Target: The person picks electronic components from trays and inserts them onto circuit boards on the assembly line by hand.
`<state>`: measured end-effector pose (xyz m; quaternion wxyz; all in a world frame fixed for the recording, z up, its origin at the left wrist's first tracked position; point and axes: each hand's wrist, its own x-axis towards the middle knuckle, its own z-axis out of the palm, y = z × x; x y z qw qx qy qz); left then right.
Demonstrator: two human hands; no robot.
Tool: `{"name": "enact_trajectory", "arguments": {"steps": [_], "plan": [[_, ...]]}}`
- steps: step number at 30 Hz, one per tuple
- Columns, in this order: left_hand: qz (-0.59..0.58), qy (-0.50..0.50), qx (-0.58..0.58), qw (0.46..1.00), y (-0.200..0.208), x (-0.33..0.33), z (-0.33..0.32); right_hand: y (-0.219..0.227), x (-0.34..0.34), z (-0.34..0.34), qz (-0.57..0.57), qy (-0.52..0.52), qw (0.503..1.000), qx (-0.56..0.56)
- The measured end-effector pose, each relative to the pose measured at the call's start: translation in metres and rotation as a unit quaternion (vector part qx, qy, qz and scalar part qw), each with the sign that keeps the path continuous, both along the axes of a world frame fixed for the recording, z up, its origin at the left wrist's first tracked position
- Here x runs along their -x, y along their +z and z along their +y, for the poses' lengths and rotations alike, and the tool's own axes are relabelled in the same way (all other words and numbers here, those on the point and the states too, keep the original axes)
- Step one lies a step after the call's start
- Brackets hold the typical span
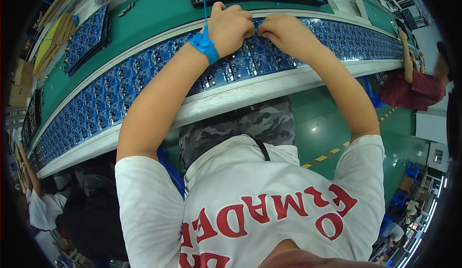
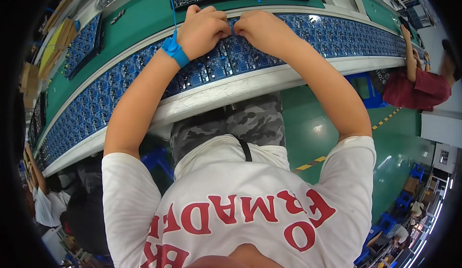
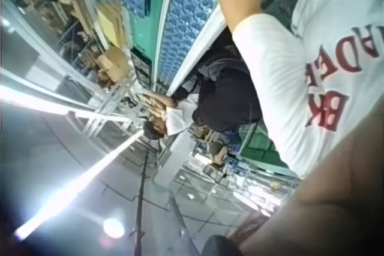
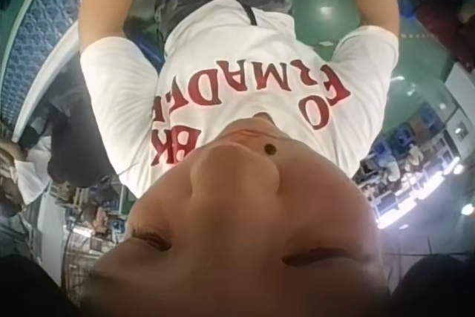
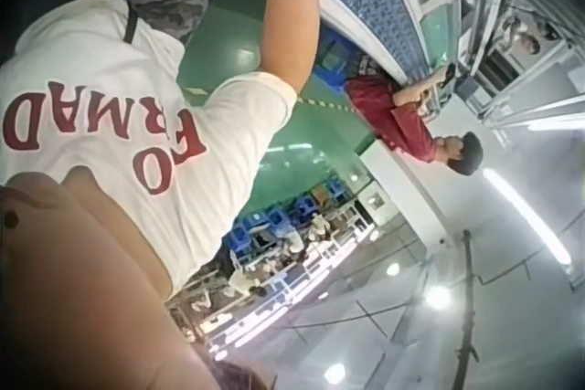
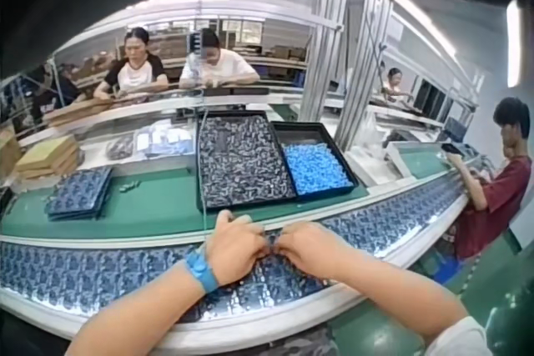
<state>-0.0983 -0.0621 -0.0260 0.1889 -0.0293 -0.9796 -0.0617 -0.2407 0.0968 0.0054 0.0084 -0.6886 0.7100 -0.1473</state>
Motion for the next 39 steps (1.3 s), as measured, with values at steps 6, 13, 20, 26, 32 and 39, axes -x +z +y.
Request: {"name": "enact_trajectory", "arguments": {"steps": [6,13,20,26,32,39], "plan": [[0.013,-0.003,-0.014,1.000,-0.004,0.001,-0.002,0.004,0.001,-0.004,0.011,0.035,0.999,-0.022],[0.006,-0.002,-0.024,1.000,-0.003,0.002,-0.001,-0.001,0.001,-0.003,0.013,0.016,1.000,-0.023],[0.011,-0.004,-0.027,1.000,-0.005,0.001,-0.002,0.000,0.003,-0.004,0.009,0.025,0.999,-0.035],[0.026,0.037,0.050,0.998,-0.007,-0.005,-0.010,0.003,-0.015,-0.014,0.061,0.028,0.996,-0.058],[-0.055,0.028,-0.008,0.998,-0.009,0.025,-0.002,0.008,-0.015,0.004,0.075,-0.008,0.996,-0.038],[-0.109,0.009,-0.159,0.981,-0.002,0.027,-0.027,-0.007,-0.016,0.010,0.124,0.018,0.992,0.003]]}}
